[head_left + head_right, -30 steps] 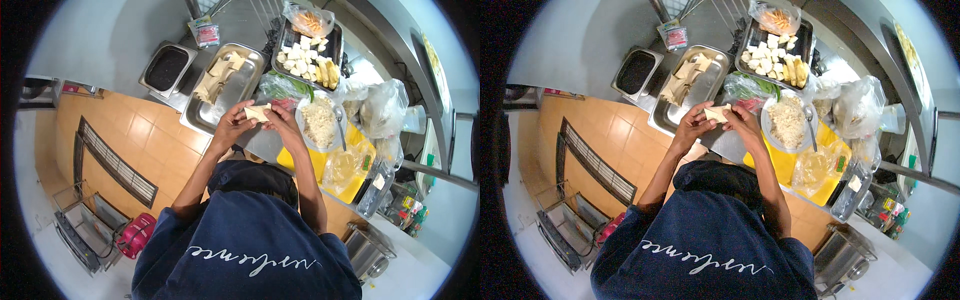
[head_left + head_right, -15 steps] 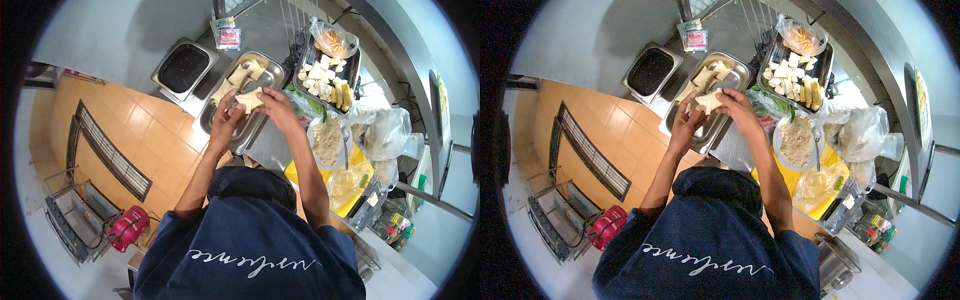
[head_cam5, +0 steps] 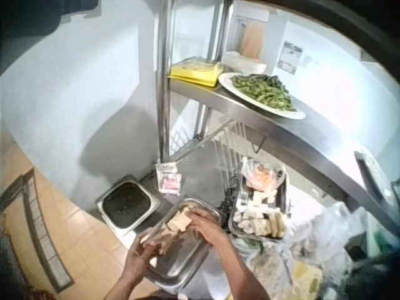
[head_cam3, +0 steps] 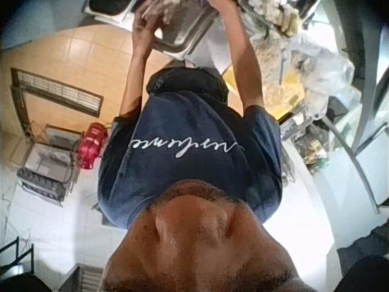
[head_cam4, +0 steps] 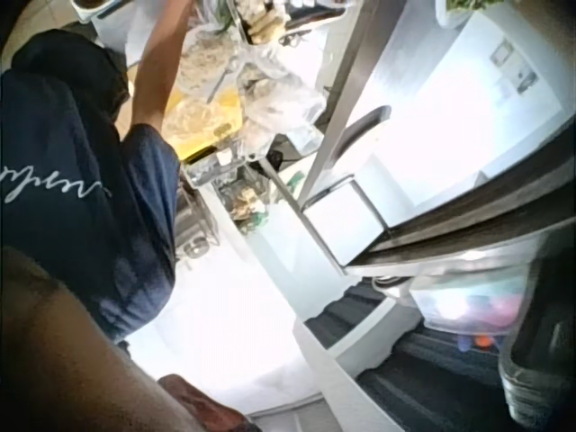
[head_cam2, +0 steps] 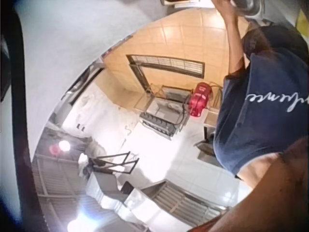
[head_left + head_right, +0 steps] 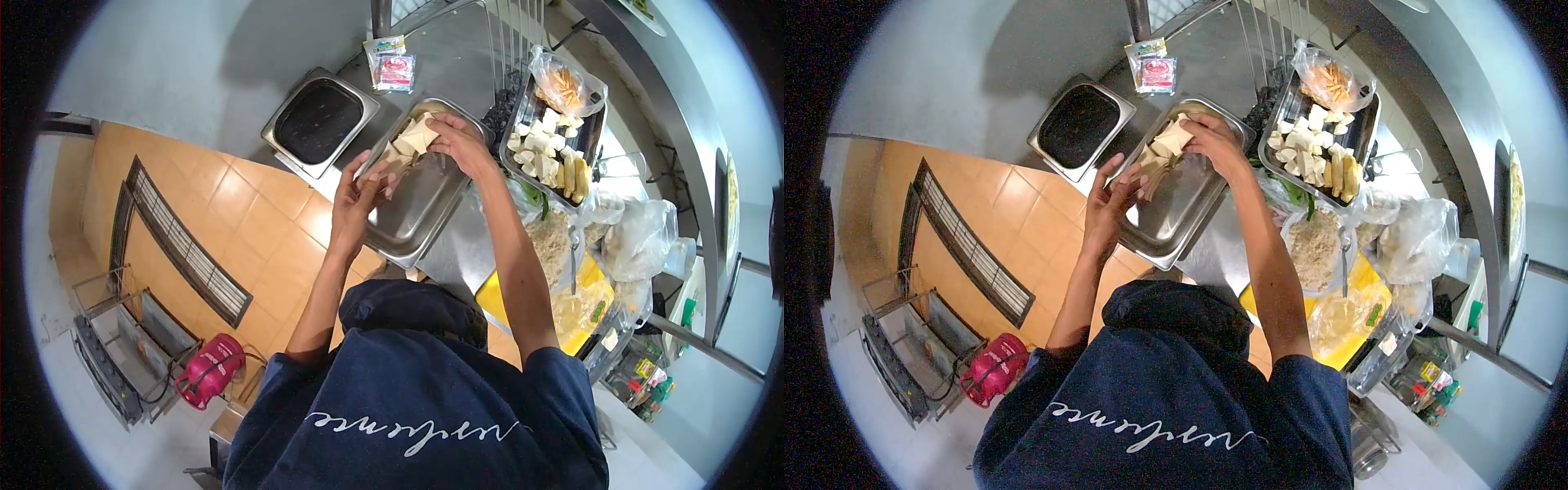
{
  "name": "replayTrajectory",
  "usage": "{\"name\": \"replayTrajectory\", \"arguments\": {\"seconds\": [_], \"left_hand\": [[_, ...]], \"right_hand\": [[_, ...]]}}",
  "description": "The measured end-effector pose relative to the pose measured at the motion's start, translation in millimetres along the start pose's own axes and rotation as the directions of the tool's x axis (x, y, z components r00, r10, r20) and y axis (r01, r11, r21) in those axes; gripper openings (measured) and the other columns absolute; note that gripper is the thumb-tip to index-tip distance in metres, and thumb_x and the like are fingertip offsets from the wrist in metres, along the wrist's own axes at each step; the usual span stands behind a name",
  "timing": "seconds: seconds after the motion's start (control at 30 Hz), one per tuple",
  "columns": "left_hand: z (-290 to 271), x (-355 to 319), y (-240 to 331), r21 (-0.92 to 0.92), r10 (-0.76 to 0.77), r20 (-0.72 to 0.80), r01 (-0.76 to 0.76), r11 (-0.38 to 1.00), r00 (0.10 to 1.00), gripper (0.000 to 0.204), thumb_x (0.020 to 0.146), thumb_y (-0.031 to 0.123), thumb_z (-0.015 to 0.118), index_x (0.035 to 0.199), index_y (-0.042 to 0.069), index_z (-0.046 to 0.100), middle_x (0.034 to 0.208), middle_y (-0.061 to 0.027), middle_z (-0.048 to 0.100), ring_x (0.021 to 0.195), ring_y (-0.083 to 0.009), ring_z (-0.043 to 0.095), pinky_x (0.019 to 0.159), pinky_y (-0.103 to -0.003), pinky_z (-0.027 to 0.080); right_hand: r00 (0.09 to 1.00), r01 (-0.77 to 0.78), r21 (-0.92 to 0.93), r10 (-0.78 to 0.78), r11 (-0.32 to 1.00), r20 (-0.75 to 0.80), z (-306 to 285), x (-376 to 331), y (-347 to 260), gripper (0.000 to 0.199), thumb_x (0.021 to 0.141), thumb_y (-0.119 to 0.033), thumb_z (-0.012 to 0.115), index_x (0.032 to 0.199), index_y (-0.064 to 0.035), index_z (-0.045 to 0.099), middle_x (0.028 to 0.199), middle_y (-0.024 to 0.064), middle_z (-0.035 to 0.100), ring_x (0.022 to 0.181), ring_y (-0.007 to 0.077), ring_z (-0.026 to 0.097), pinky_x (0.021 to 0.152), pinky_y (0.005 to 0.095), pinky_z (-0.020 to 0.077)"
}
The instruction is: The person prepares food by placing a filling onto a wrapper by hand, folding the wrapper, and placing the resulting dumpling into a metal tray.
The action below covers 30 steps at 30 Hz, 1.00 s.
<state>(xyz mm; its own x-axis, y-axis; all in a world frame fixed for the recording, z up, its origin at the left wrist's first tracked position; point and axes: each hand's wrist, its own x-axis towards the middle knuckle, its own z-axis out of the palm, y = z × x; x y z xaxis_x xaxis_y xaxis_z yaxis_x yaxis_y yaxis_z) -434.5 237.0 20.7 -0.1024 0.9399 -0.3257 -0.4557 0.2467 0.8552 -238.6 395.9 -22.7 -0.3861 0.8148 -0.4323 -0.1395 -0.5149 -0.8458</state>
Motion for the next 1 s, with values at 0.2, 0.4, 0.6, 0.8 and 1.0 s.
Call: {"name": "replayTrajectory", "arguments": {"seconds": [0.2, 0.4, 0.6, 0.8, 1.0], "left_hand": [[-10, -2, 4, -0.019, 0.019, -0.064, -0.02, 1.0, 0.998, 0.047, 0.101, 0.02, 0.055, 0.144, 0.008, 0.038, 0.131, -0.015, 0.058, 0.107, -0.0191, 0.064, 0.087, -0.029, 0.052], [-15, 2, 4, -0.013, 0.027, -0.064, -0.028, 1.0, 0.998, 0.046, 0.102, 0.021, 0.055, 0.143, 0.008, 0.04, 0.13, -0.0143, 0.059, 0.107, -0.0191, 0.064, 0.089, -0.03, 0.052], [-14, 7, 4, 0.084, 0.057, -0.055, -0.053, 0.995, 0.997, 0.043, 0.102, 0.021, 0.054, 0.141, 0.007, 0.042, 0.127, -0.0123, 0.061, 0.104, -0.0161, 0.064, 0.087, -0.029, 0.052], [-17, 12, 0, 0.149, 0.109, -0.042, -0.102, 0.984, 0.993, 0.041, 0.102, 0.02, 0.054, 0.139, 0.006, 0.044, 0.122, -0.0105, 0.062, 0.096, -0.0126, 0.063, 0.083, -0.027, 0.051], [-18, 12, -2, 0.174, 0.124, -0.035, -0.117, 0.978, 0.992, 0.038, 0.102, 0.018, 0.053, 0.138, 0.006, 0.045, 0.121, -0.0097, 0.062, 0.096, -0.0122, 0.063, 0.082, -0.027, 0.051]], "right_hand": [[0.991, 0.136, -0.299, -0.133, 0.945, 0.029, 16, 18, 12, 0.031, 0.091, -0.022, 0.069, 0.112, 0.001, 0.066, 0.097, 0.0053, 0.068, 0.082, 0.0129, 0.064, 0.074, 0.0267, 0.0506], [0.961, 0.225, -0.523, -0.276, 0.822, -0.02, 21, 20, 15, 0.029, 0.091, -0.018, 0.068, 0.109, 0.0053, 0.068, 0.094, 0.0072, 0.071, 0.084, 0.0142, 0.064, 0.077, 0.0294, 0.0503], [0.912, 0.269, -0.639, -0.403, 0.72, -0.07, 18, 17, 18, 0.03, 0.09, -0.019, 0.068, 0.112, 0.002, 0.068, 0.1, 0.0147, 0.072, 0.089, 0.0204, 0.068, 0.081, 0.0318, 0.0516], [0.925, 0.198, -0.778, -0.377, 0.595, -0.053, 21, 15, 21, 0.034, 0.093, -0.025, 0.065, 0.122, -0.0081, 0.067, 0.111, 0.0135, 0.07, 0.098, 0.0237, 0.067, 0.088, 0.0315, 0.0493], [0.887, 0.256, -0.828, -0.462, 0.499, -0.005, 20, 16, 23, 0.033, 0.094, -0.025, 0.063, 0.122, -0.0081, 0.067, 0.113, 0.0124, 0.069, 0.097, 0.0229, 0.066, 0.087, 0.0317, 0.0497]]}}
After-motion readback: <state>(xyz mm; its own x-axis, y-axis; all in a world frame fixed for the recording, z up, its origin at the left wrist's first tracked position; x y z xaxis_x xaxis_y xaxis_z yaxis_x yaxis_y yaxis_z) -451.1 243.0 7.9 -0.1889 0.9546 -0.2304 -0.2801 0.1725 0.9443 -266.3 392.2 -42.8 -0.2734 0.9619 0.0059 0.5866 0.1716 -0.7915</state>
